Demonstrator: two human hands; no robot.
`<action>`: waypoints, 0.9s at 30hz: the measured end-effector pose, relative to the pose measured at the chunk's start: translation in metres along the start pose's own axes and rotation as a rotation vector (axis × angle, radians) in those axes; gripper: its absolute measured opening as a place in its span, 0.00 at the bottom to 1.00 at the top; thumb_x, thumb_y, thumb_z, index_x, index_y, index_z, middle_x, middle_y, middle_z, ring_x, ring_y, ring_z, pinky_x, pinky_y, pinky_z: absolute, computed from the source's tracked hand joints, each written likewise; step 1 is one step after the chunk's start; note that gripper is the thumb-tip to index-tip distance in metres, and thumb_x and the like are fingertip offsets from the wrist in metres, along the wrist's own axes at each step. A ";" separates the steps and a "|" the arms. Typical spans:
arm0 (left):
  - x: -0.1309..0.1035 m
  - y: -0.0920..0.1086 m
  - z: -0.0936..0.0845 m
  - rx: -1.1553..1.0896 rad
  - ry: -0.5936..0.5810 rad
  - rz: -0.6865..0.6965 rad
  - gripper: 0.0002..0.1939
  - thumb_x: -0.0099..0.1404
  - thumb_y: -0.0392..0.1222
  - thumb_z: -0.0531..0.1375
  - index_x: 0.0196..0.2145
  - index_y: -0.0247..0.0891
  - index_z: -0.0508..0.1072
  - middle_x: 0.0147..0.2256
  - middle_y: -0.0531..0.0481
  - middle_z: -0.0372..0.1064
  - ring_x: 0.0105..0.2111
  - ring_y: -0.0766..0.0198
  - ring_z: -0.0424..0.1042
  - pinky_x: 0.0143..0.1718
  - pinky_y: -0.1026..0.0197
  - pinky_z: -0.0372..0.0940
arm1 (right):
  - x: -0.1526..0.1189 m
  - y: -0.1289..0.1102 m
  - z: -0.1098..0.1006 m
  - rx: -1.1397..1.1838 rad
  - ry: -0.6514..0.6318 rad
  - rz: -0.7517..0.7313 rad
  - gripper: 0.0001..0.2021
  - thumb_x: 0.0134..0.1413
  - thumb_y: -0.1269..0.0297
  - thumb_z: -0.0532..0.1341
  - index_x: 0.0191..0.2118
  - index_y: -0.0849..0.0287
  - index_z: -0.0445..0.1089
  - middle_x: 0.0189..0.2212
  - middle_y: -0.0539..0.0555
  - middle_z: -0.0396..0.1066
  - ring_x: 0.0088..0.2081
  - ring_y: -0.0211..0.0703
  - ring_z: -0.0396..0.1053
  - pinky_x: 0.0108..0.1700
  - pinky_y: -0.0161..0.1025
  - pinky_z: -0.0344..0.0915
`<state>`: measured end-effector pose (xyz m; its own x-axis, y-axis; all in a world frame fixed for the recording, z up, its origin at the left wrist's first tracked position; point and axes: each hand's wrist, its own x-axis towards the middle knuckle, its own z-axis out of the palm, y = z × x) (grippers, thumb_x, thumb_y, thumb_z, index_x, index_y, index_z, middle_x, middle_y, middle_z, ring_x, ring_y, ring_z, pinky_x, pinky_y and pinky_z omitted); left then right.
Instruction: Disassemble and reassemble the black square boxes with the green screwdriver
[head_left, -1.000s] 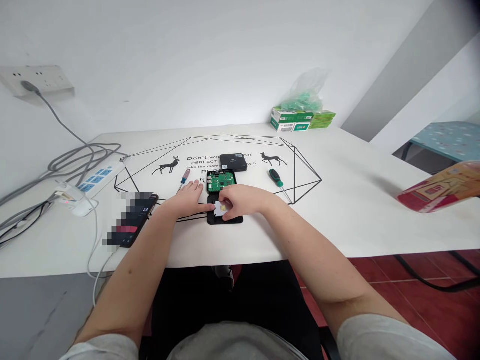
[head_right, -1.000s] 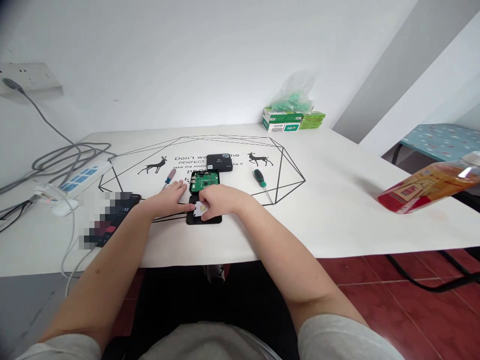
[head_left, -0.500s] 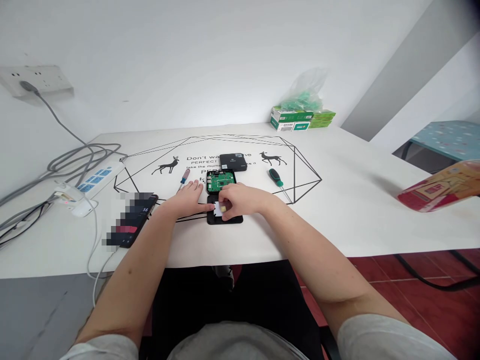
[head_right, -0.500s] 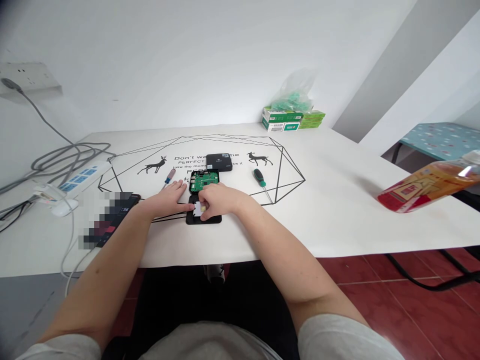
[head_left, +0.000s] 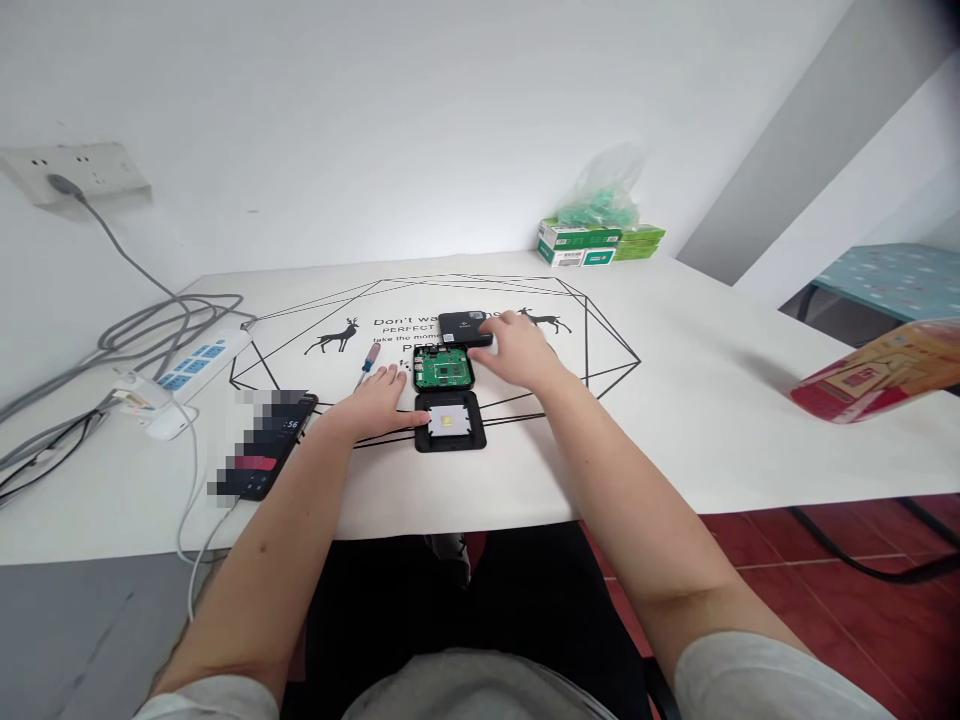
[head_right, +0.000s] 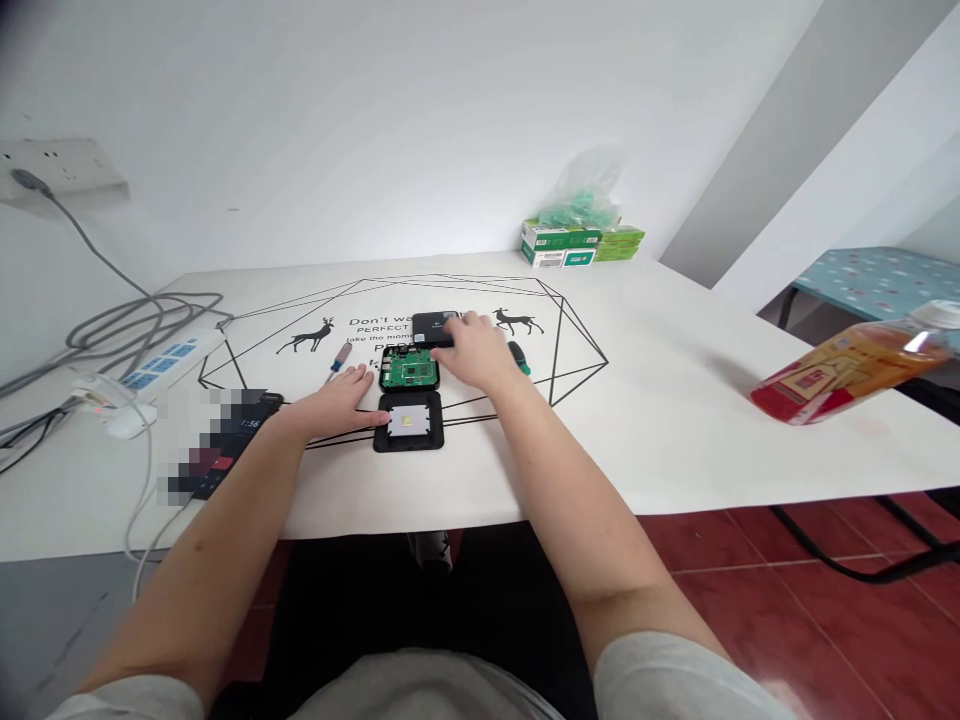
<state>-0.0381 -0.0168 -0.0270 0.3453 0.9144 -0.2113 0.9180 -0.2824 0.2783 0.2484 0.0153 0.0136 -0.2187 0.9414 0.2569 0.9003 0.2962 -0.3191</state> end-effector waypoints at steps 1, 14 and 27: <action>0.000 -0.001 0.000 -0.011 0.006 0.001 0.56 0.67 0.76 0.57 0.77 0.31 0.55 0.79 0.29 0.37 0.79 0.36 0.38 0.75 0.36 0.44 | 0.004 0.012 0.000 -0.057 0.030 0.127 0.24 0.65 0.52 0.65 0.60 0.61 0.72 0.60 0.71 0.69 0.63 0.70 0.65 0.63 0.63 0.63; -0.003 0.004 -0.008 -0.097 0.064 0.000 0.48 0.67 0.70 0.60 0.72 0.33 0.64 0.76 0.29 0.52 0.76 0.33 0.50 0.72 0.39 0.55 | 0.022 0.073 -0.004 0.220 -0.072 0.369 0.12 0.49 0.67 0.73 0.28 0.56 0.68 0.26 0.52 0.71 0.34 0.45 0.70 0.38 0.43 0.63; 0.004 0.017 -0.010 -0.240 0.323 -0.179 0.36 0.76 0.34 0.51 0.77 0.25 0.52 0.71 0.27 0.63 0.71 0.44 0.64 0.71 0.45 0.59 | 0.006 -0.027 0.036 1.327 0.174 0.034 0.25 0.42 0.46 0.78 0.41 0.53 0.72 0.28 0.46 0.71 0.32 0.41 0.70 0.40 0.44 0.71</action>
<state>-0.0230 -0.0148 -0.0138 0.0713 0.9973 0.0167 0.8734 -0.0705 0.4818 0.2091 0.0187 -0.0088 -0.0635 0.9480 0.3117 -0.1616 0.2985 -0.9406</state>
